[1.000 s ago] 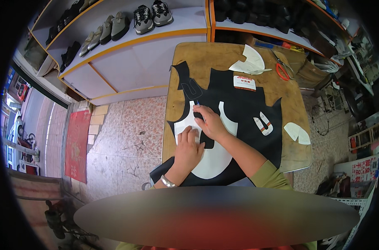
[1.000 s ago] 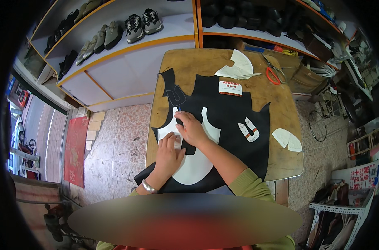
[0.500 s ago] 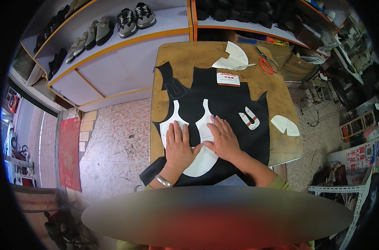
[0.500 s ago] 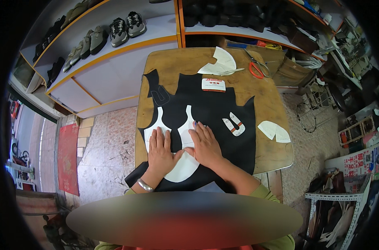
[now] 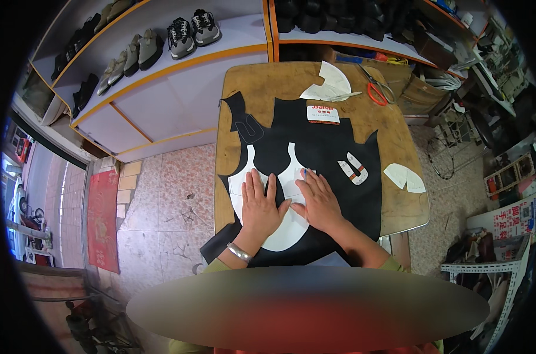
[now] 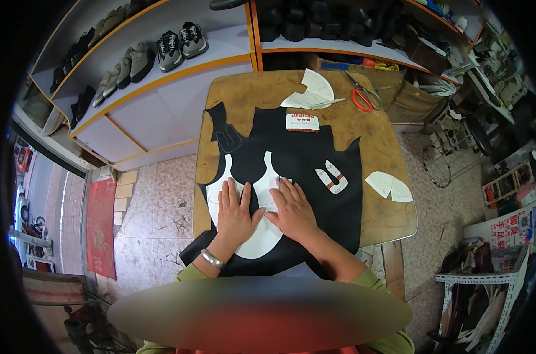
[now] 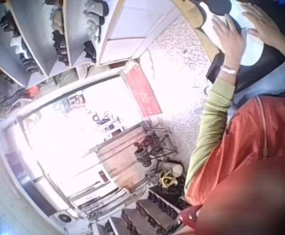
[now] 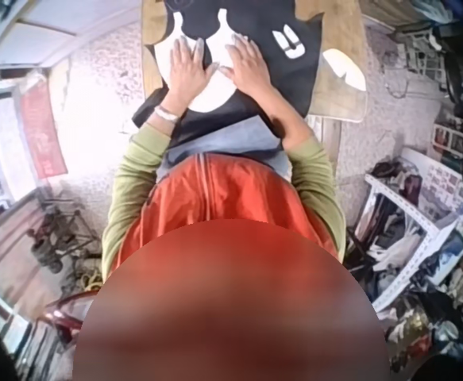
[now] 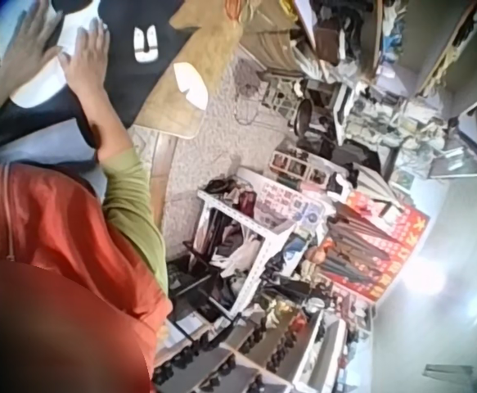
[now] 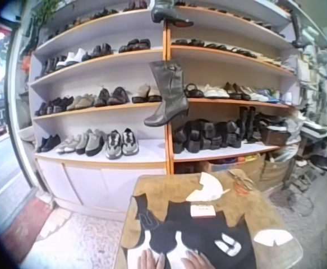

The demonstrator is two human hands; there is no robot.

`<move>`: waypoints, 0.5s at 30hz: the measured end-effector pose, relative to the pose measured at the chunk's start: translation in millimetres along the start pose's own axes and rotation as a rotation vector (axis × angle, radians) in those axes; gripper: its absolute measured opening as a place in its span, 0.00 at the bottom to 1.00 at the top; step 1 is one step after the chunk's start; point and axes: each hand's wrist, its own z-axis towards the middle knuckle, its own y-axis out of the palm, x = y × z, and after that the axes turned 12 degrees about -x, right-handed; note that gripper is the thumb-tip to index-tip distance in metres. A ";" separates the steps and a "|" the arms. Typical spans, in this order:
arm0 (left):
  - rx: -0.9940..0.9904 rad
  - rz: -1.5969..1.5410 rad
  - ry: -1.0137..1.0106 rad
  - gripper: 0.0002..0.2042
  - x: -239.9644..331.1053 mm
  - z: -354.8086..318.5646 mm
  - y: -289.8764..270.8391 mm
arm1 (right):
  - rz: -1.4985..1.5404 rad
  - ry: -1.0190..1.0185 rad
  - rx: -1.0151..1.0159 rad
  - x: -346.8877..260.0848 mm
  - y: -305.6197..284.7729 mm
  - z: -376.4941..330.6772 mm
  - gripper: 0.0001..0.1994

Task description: The person places a red paper pattern onto a black sheet of material and uses a white pencil to trace its outline. They then place smaller white paper pieces onto the material and trace their shapes as well.

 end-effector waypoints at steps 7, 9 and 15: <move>-0.019 0.004 0.002 0.35 1.4 0.8 -3.8 | 0.038 -0.025 0.054 4.2 2.6 -1.2 0.24; -0.031 0.010 -0.008 0.35 1.3 1.6 -4.1 | 0.049 -0.027 0.066 4.0 0.3 -1.2 0.23; -0.046 0.011 -0.015 0.35 2.5 2.3 -5.5 | 0.076 -0.039 0.088 6.2 2.0 -1.2 0.23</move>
